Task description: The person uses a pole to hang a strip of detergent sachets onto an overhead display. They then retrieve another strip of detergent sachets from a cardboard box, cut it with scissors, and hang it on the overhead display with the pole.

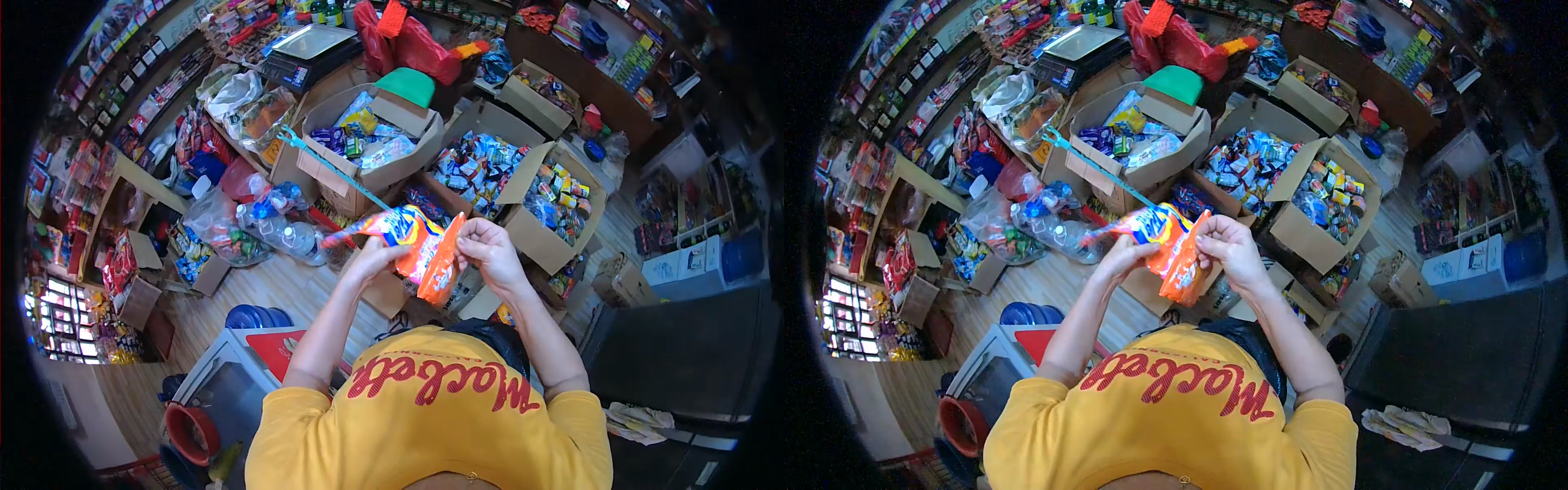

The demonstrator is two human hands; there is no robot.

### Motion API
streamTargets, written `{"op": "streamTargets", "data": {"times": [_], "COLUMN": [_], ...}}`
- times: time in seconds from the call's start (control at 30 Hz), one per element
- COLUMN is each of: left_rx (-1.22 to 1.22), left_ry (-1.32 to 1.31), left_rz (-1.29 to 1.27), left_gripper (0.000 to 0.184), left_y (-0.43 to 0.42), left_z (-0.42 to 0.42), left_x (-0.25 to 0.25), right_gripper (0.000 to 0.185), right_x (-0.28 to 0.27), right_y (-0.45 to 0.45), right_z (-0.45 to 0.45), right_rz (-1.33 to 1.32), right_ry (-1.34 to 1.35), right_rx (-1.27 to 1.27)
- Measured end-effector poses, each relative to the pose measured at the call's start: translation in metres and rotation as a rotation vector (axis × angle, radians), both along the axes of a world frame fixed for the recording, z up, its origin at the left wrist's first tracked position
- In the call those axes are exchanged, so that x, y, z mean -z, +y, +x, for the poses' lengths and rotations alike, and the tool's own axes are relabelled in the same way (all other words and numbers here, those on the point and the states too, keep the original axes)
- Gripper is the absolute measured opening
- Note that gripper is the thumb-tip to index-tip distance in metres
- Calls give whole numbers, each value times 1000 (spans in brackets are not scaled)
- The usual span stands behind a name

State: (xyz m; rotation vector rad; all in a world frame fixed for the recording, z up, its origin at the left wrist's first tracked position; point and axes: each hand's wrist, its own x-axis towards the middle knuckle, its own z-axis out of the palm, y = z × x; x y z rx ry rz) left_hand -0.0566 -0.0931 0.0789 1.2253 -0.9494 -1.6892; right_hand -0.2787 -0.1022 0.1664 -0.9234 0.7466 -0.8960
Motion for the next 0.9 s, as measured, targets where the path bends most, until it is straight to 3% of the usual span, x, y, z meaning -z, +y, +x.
{"op": "streamTargets", "data": {"times": [0.03, 0.1, 0.13, 0.17, 0.23, 0.27, 0.3, 0.37, 0.43, 0.6, 0.7, 0.77, 0.9], "left_rx": [134, 179, 224, 395, 215, 53, -184, -208, -205, -59, -243, -285, -255], "left_ry": [31, 110, 254, 289, 192, -135, -221, -445, -183, 65, 159, 139, -82], "left_rz": [106, 114, 79, -253, -518, -533, -476, -427, -440, -232, -113, -63, -115], "left_gripper": [49, 56, 82, 98, 110, 101, 80, 51, 35, 33, 31, 31, 31], "left_y": [9, 23, 31, 42, 55, 54, 49, 39, 32, 32, 27, 25, 29], "left_z": [-2, -6, -15, -17, -48, -56, -67, -61, -56, -38, -25, -12, 1], "left_x": [-15, -19, -29, -42, -58, -51, -35, -18, -5, -27, -16, -19, -3], "right_gripper": [7, 6, 4, 4, 3, 4, 4, 4, 3, 4, 7, 8, 5], "right_x": [-2, -9, -8, -7, -5, 4, 7, 22, 28, 16, 33, 39, 43], "right_y": [2, 1, -1, -2, -2, -1, 0, -2, -9, -8, -16, -19, -20], "right_z": [3, 6, 5, 8, 19, 26, 33, 43, 39, 7, -35, -73, -99], "right_rz": [3, 4, -10, -5, 7, 53, 91, 2, 47, 71, 52, 71, -20], "right_ry": [-14, -42, -65, -71, -86, -101, -139, -53, -75, -88, -187, -205, 9], "right_rx": [30, 89, 107, 138, 199, 190, 150, 117, 126, 63, 296, 433, 409]}}
